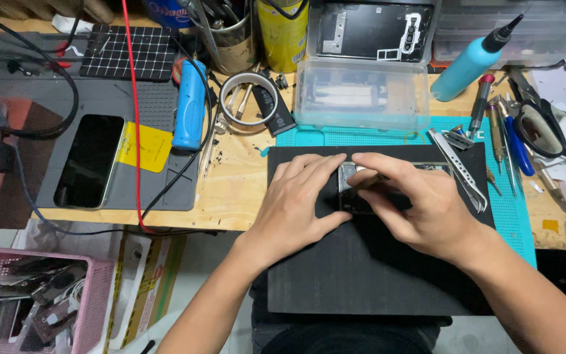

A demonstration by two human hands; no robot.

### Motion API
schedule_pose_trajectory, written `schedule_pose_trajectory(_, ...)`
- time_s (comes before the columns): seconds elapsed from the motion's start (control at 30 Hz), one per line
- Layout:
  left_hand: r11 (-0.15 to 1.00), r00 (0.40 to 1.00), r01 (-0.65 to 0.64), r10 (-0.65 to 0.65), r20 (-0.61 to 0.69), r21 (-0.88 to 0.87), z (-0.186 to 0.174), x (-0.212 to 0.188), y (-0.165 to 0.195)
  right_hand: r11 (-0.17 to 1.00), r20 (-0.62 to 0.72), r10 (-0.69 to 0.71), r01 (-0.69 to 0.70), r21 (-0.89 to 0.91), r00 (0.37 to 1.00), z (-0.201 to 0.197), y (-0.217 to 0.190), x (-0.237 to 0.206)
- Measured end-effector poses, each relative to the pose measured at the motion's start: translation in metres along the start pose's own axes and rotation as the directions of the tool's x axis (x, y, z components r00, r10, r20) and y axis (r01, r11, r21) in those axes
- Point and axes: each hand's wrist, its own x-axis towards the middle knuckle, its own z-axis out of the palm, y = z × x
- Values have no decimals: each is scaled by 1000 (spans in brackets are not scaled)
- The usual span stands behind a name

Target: The person uses a precision screwdriver to remove and reposition small components inside a disassembled smartphone chassis. They repeatedly adjust parts near the camera module and battery area, then place the screwdriver down and continue with their hands.

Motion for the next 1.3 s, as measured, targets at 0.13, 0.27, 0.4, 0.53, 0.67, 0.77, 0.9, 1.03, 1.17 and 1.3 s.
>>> schedule_pose_trajectory(0.13, 1000, 1000, 21, -21, 12, -2, 0, 0, 0, 1000, 26, -4, 5, -31, 1000, -1, -1, 3)
schedule_pose_trajectory(0.27, 1000, 1000, 9, -9, 8, -11, 1, 0, -1, 998, 55, -15, 18, -59, 998, -1, -4, 7)
schedule_pose_trajectory(0.4, 999, 999, -42, 42, -16, -5, 3, -2, -4, 997, 83, -64, 67, -33, 995, -1, -4, 10)
schedule_pose_trajectory(0.53, 999, 999, -43, 43, -17, -4, 5, -2, -6, 997, 91, -60, 64, -41, 994, -2, -4, 11)
schedule_pose_trajectory(0.67, 999, 999, -42, 42, -10, -2, 4, -3, -7, 997, 77, -52, 57, -57, 996, 0, -5, 12)
schedule_pose_trajectory(0.77, 999, 999, -34, 34, -4, -5, 5, -3, -6, 965, 92, 35, -10, -261, 995, 1, -6, 14)
schedule_pose_trajectory(0.9, 999, 999, -40, 40, -9, 3, 5, -2, -7, 981, 4, -165, 164, -101, 986, -3, -6, 17)
schedule_pose_trajectory(1.03, 999, 999, -42, 41, -17, -3, 5, -2, -7, 974, 31, -48, 54, -221, 998, -3, -6, 17)
schedule_pose_trajectory(1.17, 1000, 1000, -14, 14, -9, -2, 5, 0, -8, 975, -28, -216, 214, -66, 976, -4, -8, 16)
schedule_pose_trajectory(1.3, 1000, 1000, -2, 2, -9, -12, 5, -1, -8, 983, -23, -106, 101, -154, 994, -3, -9, 17)
